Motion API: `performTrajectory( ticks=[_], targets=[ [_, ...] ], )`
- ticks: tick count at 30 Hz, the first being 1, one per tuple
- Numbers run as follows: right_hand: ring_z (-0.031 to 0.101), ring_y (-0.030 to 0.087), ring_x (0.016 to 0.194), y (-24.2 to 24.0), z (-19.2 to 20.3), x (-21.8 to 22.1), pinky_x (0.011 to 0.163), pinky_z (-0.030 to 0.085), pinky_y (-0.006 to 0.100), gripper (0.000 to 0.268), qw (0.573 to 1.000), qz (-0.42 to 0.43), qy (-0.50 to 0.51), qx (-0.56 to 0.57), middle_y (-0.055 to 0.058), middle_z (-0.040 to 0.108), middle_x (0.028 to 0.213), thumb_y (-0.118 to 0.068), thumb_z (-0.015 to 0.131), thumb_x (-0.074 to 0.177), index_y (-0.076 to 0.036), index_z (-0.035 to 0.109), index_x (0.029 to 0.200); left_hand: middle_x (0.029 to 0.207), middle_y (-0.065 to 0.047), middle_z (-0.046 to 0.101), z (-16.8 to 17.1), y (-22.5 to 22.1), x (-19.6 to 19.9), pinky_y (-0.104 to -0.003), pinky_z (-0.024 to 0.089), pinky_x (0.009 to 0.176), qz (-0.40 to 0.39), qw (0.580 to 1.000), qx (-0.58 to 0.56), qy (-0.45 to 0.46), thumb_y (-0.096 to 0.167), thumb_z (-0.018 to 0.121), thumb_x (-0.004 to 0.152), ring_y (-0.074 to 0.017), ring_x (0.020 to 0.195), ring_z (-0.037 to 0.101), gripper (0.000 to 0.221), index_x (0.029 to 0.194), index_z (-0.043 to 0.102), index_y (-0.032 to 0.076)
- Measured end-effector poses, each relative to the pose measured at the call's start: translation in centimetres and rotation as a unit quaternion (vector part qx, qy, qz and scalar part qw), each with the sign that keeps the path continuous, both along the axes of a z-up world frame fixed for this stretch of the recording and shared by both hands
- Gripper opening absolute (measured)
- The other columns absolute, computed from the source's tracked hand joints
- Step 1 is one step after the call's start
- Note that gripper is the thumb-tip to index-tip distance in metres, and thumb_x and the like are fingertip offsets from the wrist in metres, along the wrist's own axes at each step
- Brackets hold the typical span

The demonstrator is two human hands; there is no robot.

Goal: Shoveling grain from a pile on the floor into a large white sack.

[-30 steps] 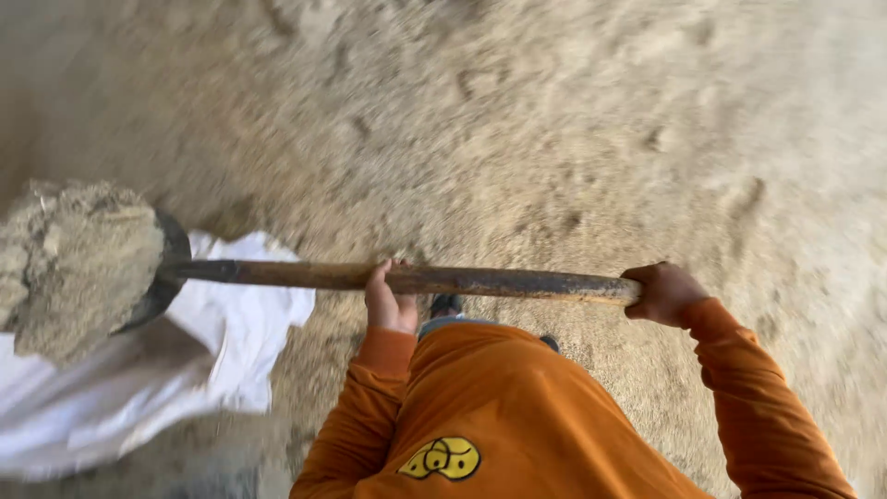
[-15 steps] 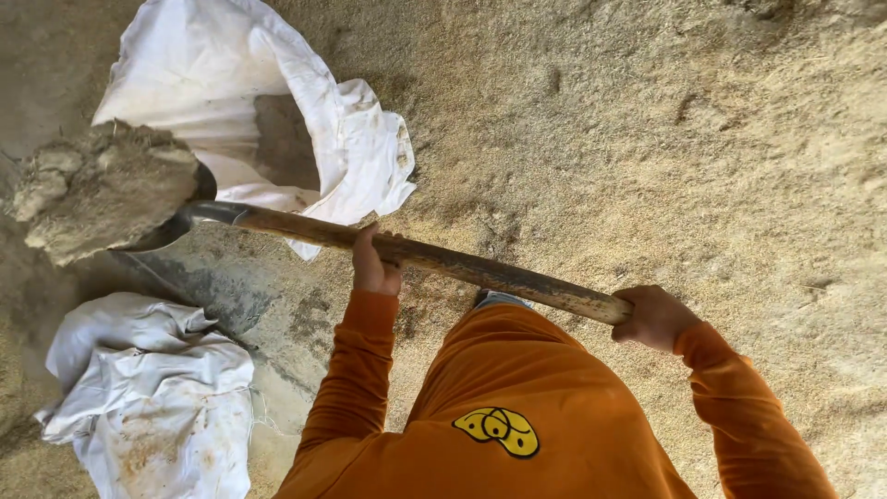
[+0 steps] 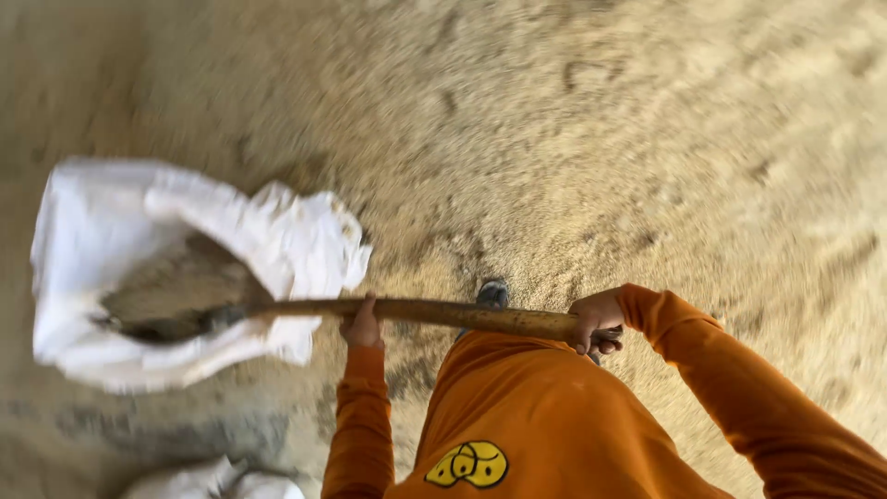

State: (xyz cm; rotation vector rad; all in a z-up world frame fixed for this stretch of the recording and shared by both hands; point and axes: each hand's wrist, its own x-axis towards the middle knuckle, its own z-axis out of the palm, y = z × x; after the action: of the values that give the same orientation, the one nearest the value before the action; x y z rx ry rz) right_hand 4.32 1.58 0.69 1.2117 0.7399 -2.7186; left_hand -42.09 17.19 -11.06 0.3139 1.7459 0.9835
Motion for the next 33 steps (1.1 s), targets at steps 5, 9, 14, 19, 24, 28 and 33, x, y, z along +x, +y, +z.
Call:
performTrajectory(
  ticks=[5, 9, 14, 19, 24, 28, 33],
  targets=[
    [0.060, 0.016, 0.047, -3.0, -1.5, 2.0, 0.042, 0.049, 0.031, 0.018, 0.998, 0.021, -0.048, 0.023, 0.010, 0.066, 0.065, -0.013, 0.082, 0.081, 0.001, 0.071, 0.081, 0.103, -0.013, 0.070, -0.7, -1.9, 0.5, -0.034, 0.047, 0.056, -0.046, 0.995, -0.075, -0.052, 0.014, 0.081, 0.085, -0.0224, 0.073, 0.063, 0.046, 0.123, 0.059, 0.000],
    [0.063, 0.016, 0.057, -4.4, 0.1, 2.6, 0.048, 0.051, 0.031, 0.029, 0.968, 0.048, -0.212, 0.128, 0.008, 0.069, 0.071, -0.018, 0.090, 0.071, -0.002, 0.073, 0.088, 0.113, -0.006, 0.068, 1.9, -3.1, 1.0, -0.041, 0.048, 0.094, -0.057, 0.983, -0.108, -0.134, 0.022, 0.066, 0.095, -0.0235, 0.108, 0.061, 0.029, 0.121, 0.063, 0.010],
    [0.067, 0.019, 0.067, -6.2, 3.8, 3.6, 0.056, 0.054, 0.035, 0.041, 0.929, 0.008, -0.302, 0.213, 0.009, 0.074, 0.081, -0.022, 0.094, 0.065, -0.005, 0.074, 0.096, 0.112, -0.008, 0.068, 7.8, -2.5, 5.6, -0.040, 0.047, 0.090, -0.058, 0.990, -0.103, -0.073, 0.027, 0.063, 0.097, -0.0232, 0.102, 0.063, 0.029, 0.121, 0.061, 0.010],
    [0.074, 0.023, 0.084, -10.9, 5.6, 4.8, 0.077, 0.059, 0.040, 0.048, 0.895, -0.016, -0.369, 0.250, 0.008, 0.079, 0.096, -0.020, 0.094, 0.064, -0.008, 0.074, 0.106, 0.108, -0.009, 0.067, 16.4, -4.9, 13.3, -0.035, 0.050, 0.089, -0.076, 0.995, -0.042, -0.047, 0.028, 0.063, 0.100, -0.0214, 0.100, 0.064, 0.027, 0.118, 0.059, 0.009],
    [0.076, 0.025, 0.093, -20.1, 2.8, 5.7, 0.095, 0.059, 0.041, 0.048, 0.887, -0.157, -0.398, 0.171, 0.008, 0.081, 0.104, -0.015, 0.094, 0.064, -0.006, 0.076, 0.108, 0.104, -0.006, 0.069, 15.3, -6.0, 19.3, -0.032, 0.053, 0.080, -0.221, 0.973, 0.008, -0.071, 0.022, 0.066, 0.094, -0.0181, 0.090, 0.066, 0.025, 0.112, 0.061, 0.006],
    [0.073, 0.021, 0.082, -28.1, 5.3, 3.9, 0.081, 0.063, 0.037, 0.049, 0.878, -0.244, -0.389, 0.133, 0.008, 0.079, 0.097, -0.017, 0.092, 0.070, -0.008, 0.072, 0.114, 0.100, -0.005, 0.066, 14.3, -6.3, 26.3, -0.033, 0.056, 0.082, -0.286, 0.949, 0.015, -0.132, 0.020, 0.068, 0.092, -0.0165, 0.090, 0.066, 0.025, 0.110, 0.056, 0.007],
    [0.067, 0.020, 0.059, -35.7, 11.7, 0.8, 0.052, 0.056, 0.035, 0.078, 0.860, -0.426, -0.271, 0.066, 0.011, 0.076, 0.082, -0.018, 0.081, 0.081, -0.011, 0.044, 0.149, 0.112, -0.011, 0.063, 13.6, -6.9, 36.6, -0.038, 0.059, 0.088, -0.330, 0.911, -0.052, -0.243, 0.016, 0.068, 0.088, -0.0208, 0.098, 0.063, 0.042, 0.126, 0.057, 0.003]
  ],
)
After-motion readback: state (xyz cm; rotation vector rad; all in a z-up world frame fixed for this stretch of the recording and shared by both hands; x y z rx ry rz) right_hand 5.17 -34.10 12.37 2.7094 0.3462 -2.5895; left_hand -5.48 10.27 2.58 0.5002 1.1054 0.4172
